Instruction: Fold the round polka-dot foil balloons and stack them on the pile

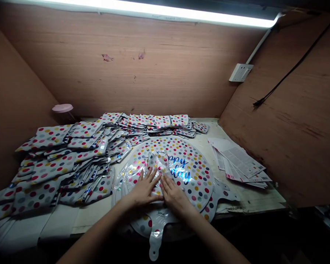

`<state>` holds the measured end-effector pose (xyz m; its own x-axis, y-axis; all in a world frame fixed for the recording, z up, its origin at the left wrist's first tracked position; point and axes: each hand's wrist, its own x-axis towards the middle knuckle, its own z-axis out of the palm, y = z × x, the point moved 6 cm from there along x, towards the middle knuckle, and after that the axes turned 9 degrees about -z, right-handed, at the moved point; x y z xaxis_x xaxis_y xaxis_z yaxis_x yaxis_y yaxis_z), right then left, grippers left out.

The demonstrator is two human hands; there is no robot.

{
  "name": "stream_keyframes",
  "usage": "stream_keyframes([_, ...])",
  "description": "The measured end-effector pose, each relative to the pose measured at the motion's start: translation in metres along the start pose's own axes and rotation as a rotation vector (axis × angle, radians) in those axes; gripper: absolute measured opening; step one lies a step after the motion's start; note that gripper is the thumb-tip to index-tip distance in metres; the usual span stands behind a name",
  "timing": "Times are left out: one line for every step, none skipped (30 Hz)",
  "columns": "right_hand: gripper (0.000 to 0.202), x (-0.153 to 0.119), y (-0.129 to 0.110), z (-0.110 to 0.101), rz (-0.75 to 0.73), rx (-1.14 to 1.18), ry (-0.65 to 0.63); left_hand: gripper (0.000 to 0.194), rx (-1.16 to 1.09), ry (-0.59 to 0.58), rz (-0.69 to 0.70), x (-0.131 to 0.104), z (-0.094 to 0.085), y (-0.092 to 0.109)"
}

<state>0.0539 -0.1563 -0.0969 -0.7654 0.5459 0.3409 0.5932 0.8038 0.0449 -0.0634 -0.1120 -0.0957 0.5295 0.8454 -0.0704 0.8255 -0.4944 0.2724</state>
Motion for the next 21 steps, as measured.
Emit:
stream_keyframes([0.048, -0.003, -0.005, -0.008, -0.03, 0.027, 0.025, 0.092, -0.011, -0.059, 0.038, -0.005, 0.001, -0.004])
stream_keyframes([0.049, -0.007, -0.01, -0.015, -0.058, 0.072, 0.027, 0.104, -0.019, -0.099, 0.078, -0.012, 0.001, -0.007])
stream_keyframes([0.052, -0.012, -0.015, -0.02, -0.081, 0.129, 0.007, 0.112, -0.024, -0.121, 0.126, -0.02, 0.0, -0.009])
stream_keyframes([0.056, -0.017, -0.019, -0.024, -0.09, 0.189, -0.031, 0.114, -0.028, -0.125, 0.167, -0.03, -0.001, -0.009])
stream_keyframes([0.061, -0.022, -0.022, -0.025, -0.09, 0.246, -0.077, 0.114, -0.029, -0.121, 0.197, -0.04, -0.002, -0.008])
stream_keyframes([0.066, -0.027, -0.023, -0.026, -0.085, 0.293, -0.12, 0.113, -0.026, -0.112, 0.213, -0.05, -0.002, -0.007])
stream_keyframes([0.069, -0.031, -0.023, -0.027, -0.08, 0.327, -0.144, 0.113, -0.018, -0.1, 0.214, -0.058, -0.001, -0.007])
stream_keyframes([0.069, -0.034, -0.023, -0.028, -0.081, 0.351, -0.148, 0.112, -0.009, -0.085, 0.205, -0.065, 0.001, -0.006])
stream_keyframes([0.068, -0.035, -0.022, -0.029, -0.092, 0.375, -0.14, 0.11, -0.002, -0.063, 0.191, -0.071, 0.004, -0.007])
stream_keyframes([0.064, -0.035, -0.021, -0.03, -0.107, 0.408, -0.128, 0.103, 0.001, -0.03, 0.171, -0.076, 0.007, -0.007])
stream_keyframes([0.06, -0.035, -0.02, -0.031, -0.117, 0.454, -0.12, 0.091, -0.001, 0.018, 0.146, -0.079, 0.01, -0.008])
stream_keyframes([0.056, -0.033, -0.018, -0.032, -0.116, 0.51, -0.112, 0.074, -0.013, 0.081, 0.115, -0.081, 0.012, -0.011])
stream_keyframes([0.05, -0.03, -0.015, -0.032, -0.105, 0.578, -0.101, 0.057, -0.035, 0.147, 0.079, -0.083, 0.012, -0.013])
stream_keyframes([0.044, -0.027, -0.011, -0.032, -0.084, 0.655, -0.094, 0.046, -0.069, 0.209, 0.04, -0.084, 0.012, -0.016])
stream_keyframes([0.038, -0.023, -0.005, -0.03, -0.042, 0.731, -0.084, 0.039, -0.116, 0.258, -0.004, -0.084, 0.012, -0.019])
stream_keyframes([0.032, -0.018, 0.002, -0.027, 0.019, 0.796, -0.069, 0.036, -0.172, 0.29, -0.057, -0.084, 0.011, -0.022])
stream_keyframes([0.027, -0.012, 0.011, -0.022, 0.097, 0.843, -0.047, 0.032, -0.23, 0.302, -0.125, -0.083, 0.01, -0.026])
stream_keyframes([0.024, -0.006, 0.02, -0.018, 0.192, 0.869, -0.016, 0.028, -0.285, 0.303, -0.214, -0.081, 0.009, -0.03])
stream_keyframes([0.024, 0.0, 0.031, -0.012, 0.299, 0.878, 0.014, 0.024, -0.331, 0.302, -0.319, -0.078, 0.009, -0.035])
stream_keyframes([0.026, 0.005, 0.041, -0.006, 0.411, 0.875, 0.037, 0.022, -0.367, 0.303, -0.429, -0.076, 0.008, -0.039])
stream_keyframes([0.028, 0.01, 0.049, 0.0, 0.521, 0.866, 0.043, 0.022, -0.393, 0.306, -0.534, -0.074, 0.007, -0.043])
